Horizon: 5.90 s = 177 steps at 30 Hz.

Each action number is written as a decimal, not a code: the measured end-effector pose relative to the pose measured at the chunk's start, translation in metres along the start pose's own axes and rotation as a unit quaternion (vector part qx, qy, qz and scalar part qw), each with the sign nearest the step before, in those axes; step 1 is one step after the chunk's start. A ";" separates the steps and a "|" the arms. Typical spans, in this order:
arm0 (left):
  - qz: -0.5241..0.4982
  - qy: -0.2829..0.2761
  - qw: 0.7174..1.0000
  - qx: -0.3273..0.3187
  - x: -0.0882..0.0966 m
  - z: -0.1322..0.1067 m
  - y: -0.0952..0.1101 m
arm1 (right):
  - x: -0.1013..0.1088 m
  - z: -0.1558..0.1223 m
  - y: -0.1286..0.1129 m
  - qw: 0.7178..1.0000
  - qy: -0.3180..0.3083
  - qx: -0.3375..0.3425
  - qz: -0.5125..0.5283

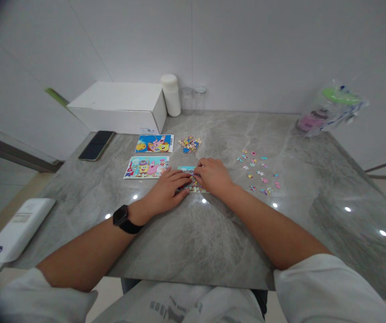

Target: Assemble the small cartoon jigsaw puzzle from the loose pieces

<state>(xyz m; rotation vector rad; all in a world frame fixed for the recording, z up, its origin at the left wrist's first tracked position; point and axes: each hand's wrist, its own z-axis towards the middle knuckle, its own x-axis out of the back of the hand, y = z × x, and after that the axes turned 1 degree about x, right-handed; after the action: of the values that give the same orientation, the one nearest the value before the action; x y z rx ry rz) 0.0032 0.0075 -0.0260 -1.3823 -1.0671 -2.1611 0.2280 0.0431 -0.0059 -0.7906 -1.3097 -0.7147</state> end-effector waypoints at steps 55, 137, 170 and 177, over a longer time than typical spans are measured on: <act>0.011 -0.038 0.999 0.021 0.004 -0.003 0.006 | -0.001 0.005 0.016 0.996 0.017 -0.038 0.082; 0.017 -0.032 0.999 0.019 0.004 -0.005 0.006 | -0.014 0.013 0.018 0.888 0.149 -0.116 0.419; 0.049 0.068 0.994 0.074 0.006 -0.001 -0.006 | -0.017 0.010 0.008 0.922 0.137 -0.097 0.350; -0.016 0.118 0.990 0.078 0.003 0.003 -0.008 | -0.021 0.010 0.006 0.923 0.139 -0.062 0.353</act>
<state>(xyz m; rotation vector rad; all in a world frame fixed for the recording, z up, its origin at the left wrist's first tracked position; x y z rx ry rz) -0.0016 0.0154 -0.0259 -1.0181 -1.1434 -2.1479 0.2245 0.0548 -0.0259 -1.1325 -0.6459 -0.3060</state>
